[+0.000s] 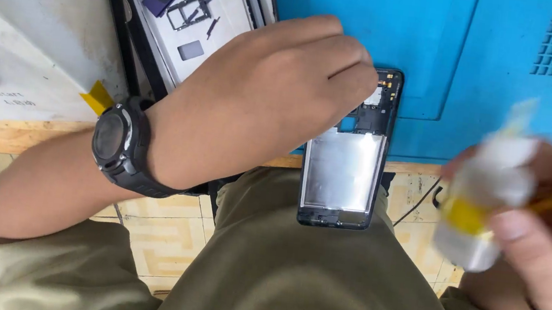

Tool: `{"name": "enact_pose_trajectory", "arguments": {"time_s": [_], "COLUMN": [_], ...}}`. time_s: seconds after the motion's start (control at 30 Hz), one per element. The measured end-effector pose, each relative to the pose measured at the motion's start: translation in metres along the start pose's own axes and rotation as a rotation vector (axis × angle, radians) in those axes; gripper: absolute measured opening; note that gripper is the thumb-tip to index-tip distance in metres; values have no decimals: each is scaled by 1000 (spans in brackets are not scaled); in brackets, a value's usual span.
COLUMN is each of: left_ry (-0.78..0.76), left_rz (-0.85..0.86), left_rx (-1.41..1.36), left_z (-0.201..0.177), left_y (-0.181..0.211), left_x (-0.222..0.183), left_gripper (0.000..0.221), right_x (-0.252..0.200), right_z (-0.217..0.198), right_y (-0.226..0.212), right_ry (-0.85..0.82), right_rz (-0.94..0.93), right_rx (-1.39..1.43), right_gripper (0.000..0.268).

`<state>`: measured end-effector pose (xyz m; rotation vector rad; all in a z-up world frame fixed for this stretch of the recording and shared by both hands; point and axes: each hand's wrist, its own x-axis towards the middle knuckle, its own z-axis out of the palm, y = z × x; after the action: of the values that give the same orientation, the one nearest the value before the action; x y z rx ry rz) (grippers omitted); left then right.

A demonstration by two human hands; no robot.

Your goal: Repairing a smartphone by soldering components, using a screwdriver for assembly, and applying adhesive to the frame.

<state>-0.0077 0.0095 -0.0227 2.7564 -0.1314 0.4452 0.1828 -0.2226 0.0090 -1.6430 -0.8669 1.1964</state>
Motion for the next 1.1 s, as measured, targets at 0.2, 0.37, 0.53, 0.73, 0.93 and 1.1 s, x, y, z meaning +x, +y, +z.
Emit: {"name": "enact_pose_trajectory", "arguments": {"time_s": [0.2,0.37,0.53,0.73,0.93,1.1], "left_ry": [-30,-61,-45,-56,-65,-85], "left_rz": [-20,-42,-43,-47,-45,-55], "left_rx": [5,70,88,105,143,144], "left_z": [2,3,5,4,4,3], "left_y": [0,1,0,0,0,1], "left_x": [-2,-1,-3,-2,-3,-2], "left_gripper": [30,27,29,27,30,28], "right_x": [8,21,24,28,26,27], "right_z": [50,52,53,63,64,66], "right_y": [-5,-9,-9,-16,-15,-18], "right_ry": [-141,-167,-146,-66,-30,-4], "right_rz": [258,299,311,325,337,359], "right_rx": [36,-57,-113,48,19,22], "right_gripper": [28,29,29,30,30,31]}}
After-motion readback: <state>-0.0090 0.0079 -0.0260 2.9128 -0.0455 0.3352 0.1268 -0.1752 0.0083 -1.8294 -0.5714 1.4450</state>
